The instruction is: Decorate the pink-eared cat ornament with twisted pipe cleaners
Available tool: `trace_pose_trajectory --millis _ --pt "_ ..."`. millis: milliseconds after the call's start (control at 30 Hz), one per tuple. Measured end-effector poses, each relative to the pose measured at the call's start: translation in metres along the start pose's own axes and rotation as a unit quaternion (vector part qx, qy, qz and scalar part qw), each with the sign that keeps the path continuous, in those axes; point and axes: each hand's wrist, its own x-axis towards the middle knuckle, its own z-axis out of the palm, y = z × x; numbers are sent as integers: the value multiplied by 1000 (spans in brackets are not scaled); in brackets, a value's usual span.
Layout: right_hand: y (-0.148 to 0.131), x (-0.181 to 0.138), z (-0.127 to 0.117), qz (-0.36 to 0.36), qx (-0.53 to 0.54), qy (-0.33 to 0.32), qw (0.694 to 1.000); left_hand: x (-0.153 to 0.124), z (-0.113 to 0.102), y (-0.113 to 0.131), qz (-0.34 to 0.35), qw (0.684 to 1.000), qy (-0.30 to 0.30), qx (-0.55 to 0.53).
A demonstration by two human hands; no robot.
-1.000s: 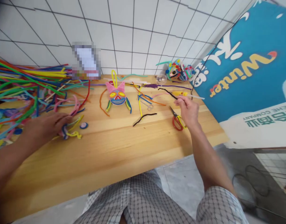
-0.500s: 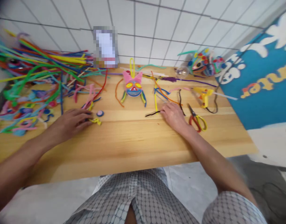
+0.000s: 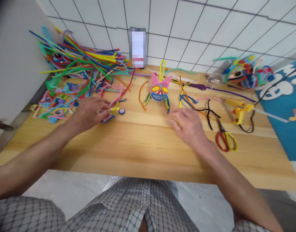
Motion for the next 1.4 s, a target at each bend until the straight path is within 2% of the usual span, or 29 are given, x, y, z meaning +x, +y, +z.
trace_pose_trajectory --millis 100,267,333,400,533,600,667,733,767,867,933,1000,1067,1133,1233,1300,1400 --pt "-33 14 23 -44 38 -62 996 5 -7 -16 -60 997 50 9" --pt "-60 28 44 -112 81 -85 987 5 -20 -32 -120 991 56 31" --pt "-65 30 48 -132 90 -87 983 1 -21 -29 -118 987 87 59" --pt "-68 30 52 -139 96 -86 982 -5 -17 -21 -88 988 108 61" --pt "-70 26 61 -158 100 -70 980 -17 1 -8 -11 999 29 16" --pt "-70 24 64 -167 105 -60 979 -20 7 -6 -19 1000 5 -21" --pt "-72 22 65 -168 113 -54 978 -20 7 -4 -56 993 28 -98" --pt "-74 23 64 -165 123 -46 977 -18 0 1 -111 969 60 -214" --pt "-75 24 63 -161 129 -40 978 -15 -4 5 -142 947 68 -281" --pt "-85 34 60 -140 154 -15 978 -4 -12 23 -222 840 64 -491" --pt "-95 45 58 -115 194 -7 974 4 -8 36 -241 768 38 -592" --pt "-105 56 58 -66 268 -13 961 11 3 49 -235 732 6 -640" --pt "-112 66 63 12 367 -29 930 17 19 58 -210 736 -14 -643" --pt "-115 72 71 83 469 -47 878 21 34 63 -183 767 -13 -615" --pt "-112 72 87 122 575 -67 806 23 47 68 -155 814 1 -560" --pt "-107 68 93 129 602 -76 784 23 50 70 -136 839 4 -527" --pt "-104 62 95 140 612 -83 774 19 49 74 -102 875 9 -473"
